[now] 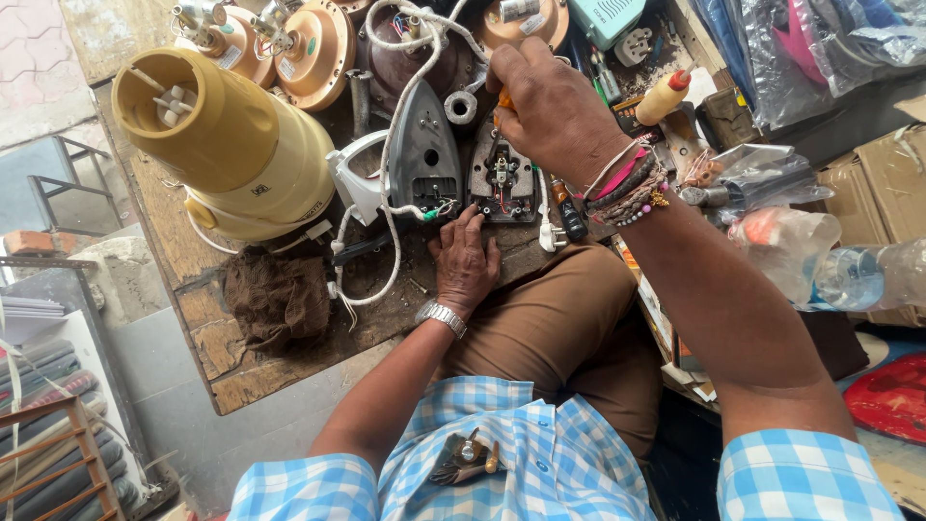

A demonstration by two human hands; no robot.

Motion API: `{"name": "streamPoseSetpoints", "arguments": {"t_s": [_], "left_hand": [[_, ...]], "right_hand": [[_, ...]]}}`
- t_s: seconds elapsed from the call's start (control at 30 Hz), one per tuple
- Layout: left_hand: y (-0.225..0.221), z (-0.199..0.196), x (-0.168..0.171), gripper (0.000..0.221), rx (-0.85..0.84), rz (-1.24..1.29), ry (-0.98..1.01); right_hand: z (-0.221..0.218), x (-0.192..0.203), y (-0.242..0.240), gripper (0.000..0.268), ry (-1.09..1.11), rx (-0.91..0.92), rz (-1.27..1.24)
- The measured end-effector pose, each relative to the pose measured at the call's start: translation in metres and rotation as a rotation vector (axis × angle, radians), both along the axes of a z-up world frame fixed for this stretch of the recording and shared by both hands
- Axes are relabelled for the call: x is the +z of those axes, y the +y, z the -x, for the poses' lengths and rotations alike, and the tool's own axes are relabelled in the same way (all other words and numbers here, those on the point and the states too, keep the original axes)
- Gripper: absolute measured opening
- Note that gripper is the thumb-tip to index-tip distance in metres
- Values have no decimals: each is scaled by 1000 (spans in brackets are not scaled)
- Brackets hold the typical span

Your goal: The person repairs a disassembled electric iron by manipulating internal wires and components with a screwdriver. They adjust connections within the iron's base and handle the power cord while seated at a cluttered workbench.

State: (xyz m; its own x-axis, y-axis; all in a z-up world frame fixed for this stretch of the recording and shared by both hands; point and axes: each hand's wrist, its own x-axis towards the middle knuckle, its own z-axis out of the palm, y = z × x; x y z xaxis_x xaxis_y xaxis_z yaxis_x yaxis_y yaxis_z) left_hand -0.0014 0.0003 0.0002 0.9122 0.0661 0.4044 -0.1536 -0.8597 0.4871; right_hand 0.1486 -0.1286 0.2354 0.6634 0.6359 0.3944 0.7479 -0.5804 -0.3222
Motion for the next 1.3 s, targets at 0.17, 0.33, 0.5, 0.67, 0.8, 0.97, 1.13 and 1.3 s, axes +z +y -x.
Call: {"name": "streamPoseSetpoints", "arguments": {"t_s": [0.17,0.33,0.5,0.67,0.8,0.97,1.13,1.3], "left_hand": [[0,0,-1,56,1,1,2],[0,0,-4,55,5,-20,33],[0,0,-3,55,7,-15,40],[0,3,-4,55,6,-19,32],[0,-1,4,54,3,-35,4],[1,-1,9,45,4,-3,39],[0,1,12,45,-5,17,35],[-5,2,15,52,-21,5,21]], "right_hand": [[0,-4,3,25,8,-14,12],[0,-5,4,25,45,-10,23],[-9,7,3,27,109,197,171],[-23,-21,19,26,365,-4,24],[-3,-64,57,23,468,-186,-875],[7,-77,81,20,324,-141,-1177],[-1,-85,74,26,315,-77,-1087],[-62,-88,34,37,1305,762,-754]]}}
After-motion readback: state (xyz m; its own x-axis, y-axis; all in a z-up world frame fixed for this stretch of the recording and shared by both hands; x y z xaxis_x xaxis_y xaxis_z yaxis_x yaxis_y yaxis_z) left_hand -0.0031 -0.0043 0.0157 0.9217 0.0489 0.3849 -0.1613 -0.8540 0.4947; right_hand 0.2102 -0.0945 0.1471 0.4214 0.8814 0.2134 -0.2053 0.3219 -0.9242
